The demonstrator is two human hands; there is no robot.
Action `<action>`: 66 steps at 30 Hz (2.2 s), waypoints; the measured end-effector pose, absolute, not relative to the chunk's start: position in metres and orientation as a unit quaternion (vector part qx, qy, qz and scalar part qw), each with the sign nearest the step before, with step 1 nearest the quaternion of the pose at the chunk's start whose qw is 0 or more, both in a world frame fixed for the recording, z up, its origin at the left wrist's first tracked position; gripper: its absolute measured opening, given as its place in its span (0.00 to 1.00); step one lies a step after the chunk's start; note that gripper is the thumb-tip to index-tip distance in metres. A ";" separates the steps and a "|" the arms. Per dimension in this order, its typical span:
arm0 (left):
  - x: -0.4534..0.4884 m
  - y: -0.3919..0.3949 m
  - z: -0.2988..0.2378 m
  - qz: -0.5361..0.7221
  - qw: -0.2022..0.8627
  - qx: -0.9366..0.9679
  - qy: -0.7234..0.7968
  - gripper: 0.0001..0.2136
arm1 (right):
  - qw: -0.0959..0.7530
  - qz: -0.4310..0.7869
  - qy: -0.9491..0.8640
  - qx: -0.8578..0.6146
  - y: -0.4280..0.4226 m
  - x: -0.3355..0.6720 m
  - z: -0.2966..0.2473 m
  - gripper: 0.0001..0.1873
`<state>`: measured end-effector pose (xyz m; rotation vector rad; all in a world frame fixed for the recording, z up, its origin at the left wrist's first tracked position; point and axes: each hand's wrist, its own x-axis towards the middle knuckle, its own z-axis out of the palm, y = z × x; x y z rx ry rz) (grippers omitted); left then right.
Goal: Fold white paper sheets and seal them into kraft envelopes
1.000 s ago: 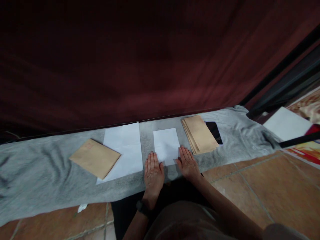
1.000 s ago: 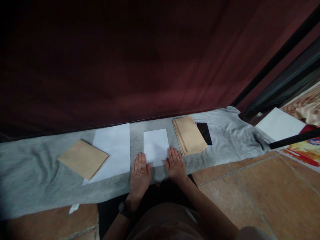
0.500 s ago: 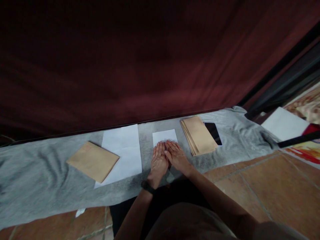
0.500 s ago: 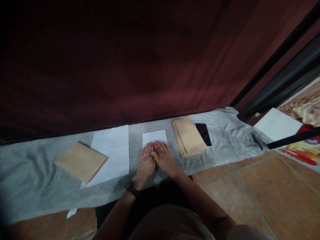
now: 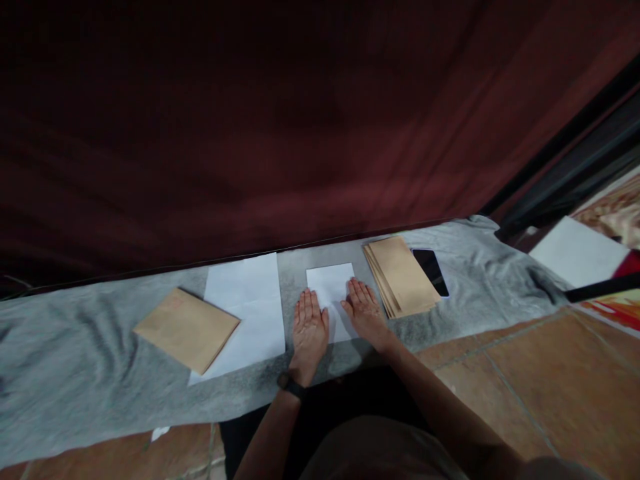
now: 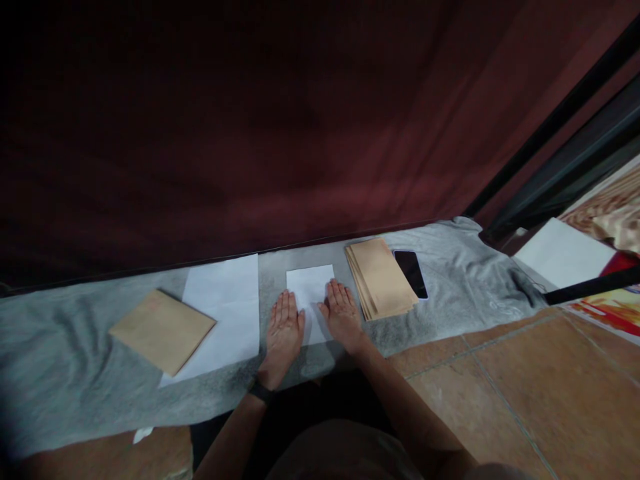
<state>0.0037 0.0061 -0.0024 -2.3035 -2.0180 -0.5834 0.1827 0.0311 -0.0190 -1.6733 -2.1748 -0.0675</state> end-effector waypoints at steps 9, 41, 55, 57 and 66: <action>0.005 0.024 0.006 -0.179 -0.002 -0.749 -0.638 0.28 | 0.206 0.009 -0.762 -0.613 0.048 0.179 -0.009 0.30; 0.012 0.065 0.001 -0.120 -0.009 -0.736 -0.667 0.31 | 0.182 -0.017 -0.757 -0.628 0.091 0.169 -0.019 0.35; -0.007 0.047 0.000 -0.118 -0.009 -0.729 -0.675 0.29 | 0.182 -0.035 -0.754 -0.630 0.090 0.171 -0.020 0.32; -0.009 0.045 0.001 -0.117 -0.008 -0.727 -0.677 0.28 | 0.187 -0.035 -0.755 -0.628 0.091 0.172 -0.020 0.31; -0.011 0.041 0.001 -0.123 0.000 -0.723 -0.680 0.28 | 0.187 -0.004 -0.772 -0.607 0.064 0.170 -0.010 0.31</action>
